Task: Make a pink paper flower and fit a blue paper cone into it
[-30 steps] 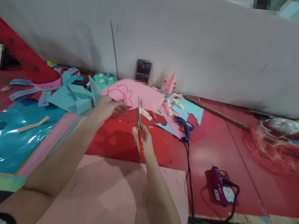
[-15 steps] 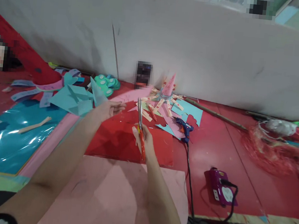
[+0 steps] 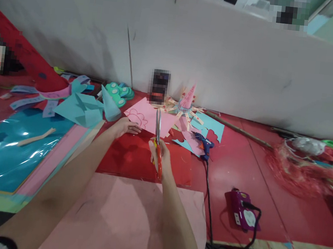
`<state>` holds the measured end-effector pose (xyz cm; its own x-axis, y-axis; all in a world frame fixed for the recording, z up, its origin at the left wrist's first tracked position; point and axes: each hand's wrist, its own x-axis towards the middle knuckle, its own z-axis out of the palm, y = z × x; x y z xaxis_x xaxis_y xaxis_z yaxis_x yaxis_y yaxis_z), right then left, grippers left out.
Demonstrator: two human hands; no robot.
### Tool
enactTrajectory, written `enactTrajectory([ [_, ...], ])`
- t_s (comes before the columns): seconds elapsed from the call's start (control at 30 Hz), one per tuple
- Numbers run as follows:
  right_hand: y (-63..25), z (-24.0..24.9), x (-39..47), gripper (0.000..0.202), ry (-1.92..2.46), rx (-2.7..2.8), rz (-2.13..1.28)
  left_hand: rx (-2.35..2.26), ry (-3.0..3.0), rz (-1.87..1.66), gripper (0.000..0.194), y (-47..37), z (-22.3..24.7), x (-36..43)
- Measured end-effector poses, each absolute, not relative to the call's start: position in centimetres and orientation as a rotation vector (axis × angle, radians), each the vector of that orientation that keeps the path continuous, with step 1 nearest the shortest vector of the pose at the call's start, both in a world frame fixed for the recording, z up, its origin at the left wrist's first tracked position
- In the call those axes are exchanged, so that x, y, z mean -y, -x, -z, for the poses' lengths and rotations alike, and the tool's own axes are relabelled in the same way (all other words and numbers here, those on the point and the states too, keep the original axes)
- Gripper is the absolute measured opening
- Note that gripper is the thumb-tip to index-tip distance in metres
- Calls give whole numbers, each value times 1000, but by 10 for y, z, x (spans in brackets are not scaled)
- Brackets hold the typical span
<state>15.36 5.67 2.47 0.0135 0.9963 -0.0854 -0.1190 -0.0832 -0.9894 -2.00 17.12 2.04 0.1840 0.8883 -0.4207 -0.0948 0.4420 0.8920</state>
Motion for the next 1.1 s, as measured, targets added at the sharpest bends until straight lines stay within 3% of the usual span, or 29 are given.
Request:
enactTrajectory([
  [0.2,-153,-23,-57,37,1201,1062,-1308,-1218,-945,-1037,19,9,-28,-174],
  [0.4,-149,-27,-54,39,1257,1065,-1277,-1112,-1081,-1455,29,-11,-70,-157],
  [0.67,-148,-22,-53,32,1294,1186,-1161,-1107,-1181,-1426,36,-35,-104,-122],
  [1.1,-142,-38,-75,31,1197,1210,-1155,-1259,-1241,-1466,17,-27,-112,-127],
])
